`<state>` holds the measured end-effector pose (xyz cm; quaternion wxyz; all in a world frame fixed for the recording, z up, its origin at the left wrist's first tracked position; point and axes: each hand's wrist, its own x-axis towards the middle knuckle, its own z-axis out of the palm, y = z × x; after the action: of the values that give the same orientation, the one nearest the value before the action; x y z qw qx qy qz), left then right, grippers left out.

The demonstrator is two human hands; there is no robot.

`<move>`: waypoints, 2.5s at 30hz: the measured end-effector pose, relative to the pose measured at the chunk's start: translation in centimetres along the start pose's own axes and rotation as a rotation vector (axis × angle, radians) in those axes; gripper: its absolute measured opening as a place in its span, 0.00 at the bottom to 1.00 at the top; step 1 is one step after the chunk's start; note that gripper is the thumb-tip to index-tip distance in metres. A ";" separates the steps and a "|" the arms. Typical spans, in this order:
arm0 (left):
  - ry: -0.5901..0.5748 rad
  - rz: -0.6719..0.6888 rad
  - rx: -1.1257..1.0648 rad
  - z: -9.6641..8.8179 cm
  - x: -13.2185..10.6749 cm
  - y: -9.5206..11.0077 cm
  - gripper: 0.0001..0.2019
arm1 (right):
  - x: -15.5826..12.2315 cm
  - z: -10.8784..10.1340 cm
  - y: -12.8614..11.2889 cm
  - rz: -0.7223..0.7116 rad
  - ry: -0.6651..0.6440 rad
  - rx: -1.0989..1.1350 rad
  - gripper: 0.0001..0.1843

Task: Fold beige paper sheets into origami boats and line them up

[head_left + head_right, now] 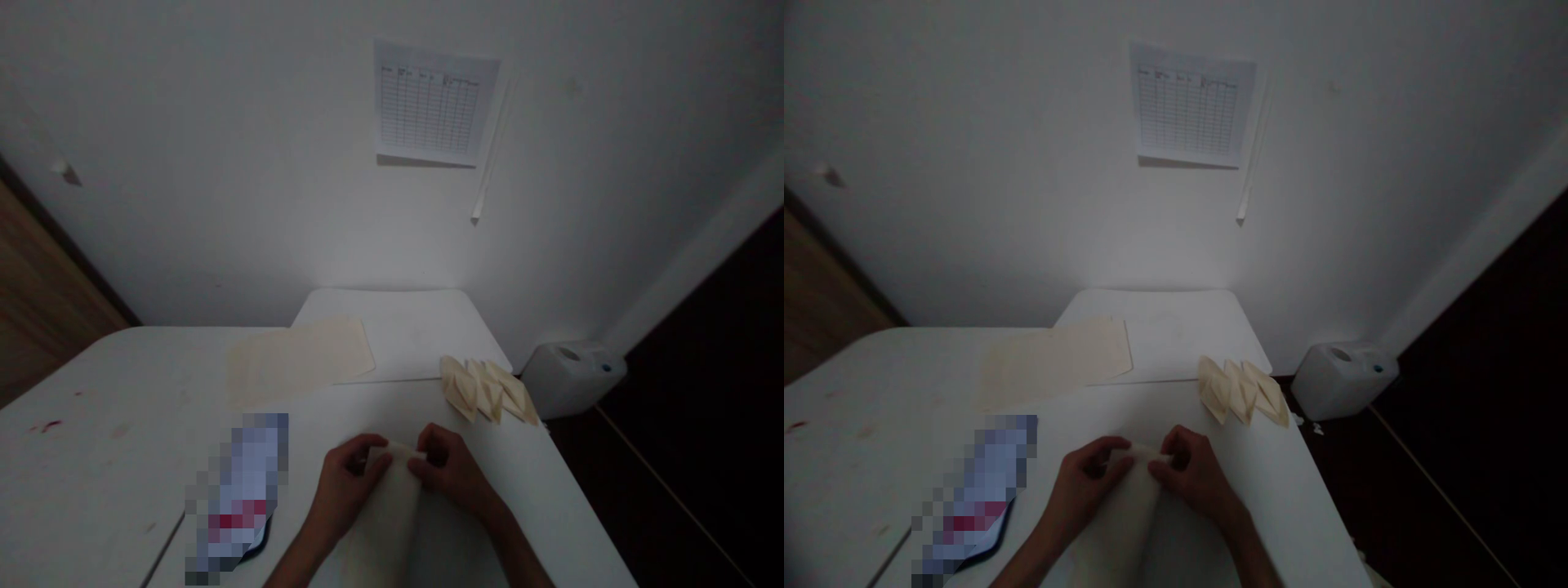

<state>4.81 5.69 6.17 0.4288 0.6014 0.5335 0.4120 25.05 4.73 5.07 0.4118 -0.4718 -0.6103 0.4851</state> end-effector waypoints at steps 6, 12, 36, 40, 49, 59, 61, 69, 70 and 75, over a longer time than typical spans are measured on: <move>0.014 0.008 -0.002 -0.1 0.1 -0.2 0.13 | -0.1 0.0 0.3 0.045 -0.010 -0.032 0.15; -0.019 -0.035 -0.088 -0.1 0.3 0.1 0.12 | -0.1 -0.2 0.3 0.027 -0.037 -0.025 0.17; 0.015 -0.057 -0.188 1.0 -0.4 -0.4 0.18 | 0.9 0.5 -0.1 0.034 0.179 0.159 0.25; 0.033 -0.045 -0.152 1.1 -0.5 -0.6 0.17 | 0.7 1.2 -0.4 0.082 0.145 0.182 0.28; 0.050 -0.081 -0.160 1.1 -0.7 -0.2 0.19 | 0.7 1.2 -0.2 0.069 0.213 0.168 0.25; 0.075 -0.077 -0.188 1.1 -0.7 0.2 0.18 | 0.6 1.2 -0.2 0.060 0.240 0.132 0.19; 0.071 -0.079 -0.178 1.1 -0.7 0.2 0.18 | 0.6 1.2 -0.2 0.056 0.236 0.129 0.18; 0.060 -0.094 -0.170 1.0 -0.8 0.5 0.18 | 0.6 1.2 -0.2 0.045 0.261 0.092 0.16; 0.059 -0.094 -0.173 1.0 -0.9 0.5 0.18 | 0.6 1.2 -0.1 0.046 0.262 0.097 0.16; 0.057 -0.086 -0.159 1.0 -0.8 0.1 0.18 | 0.6 1.3 0.1 0.055 0.264 0.102 0.17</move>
<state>5.75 4.83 5.94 0.4770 0.5302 0.5364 0.4513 23.70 5.07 4.74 0.4983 -0.5265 -0.5122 0.4605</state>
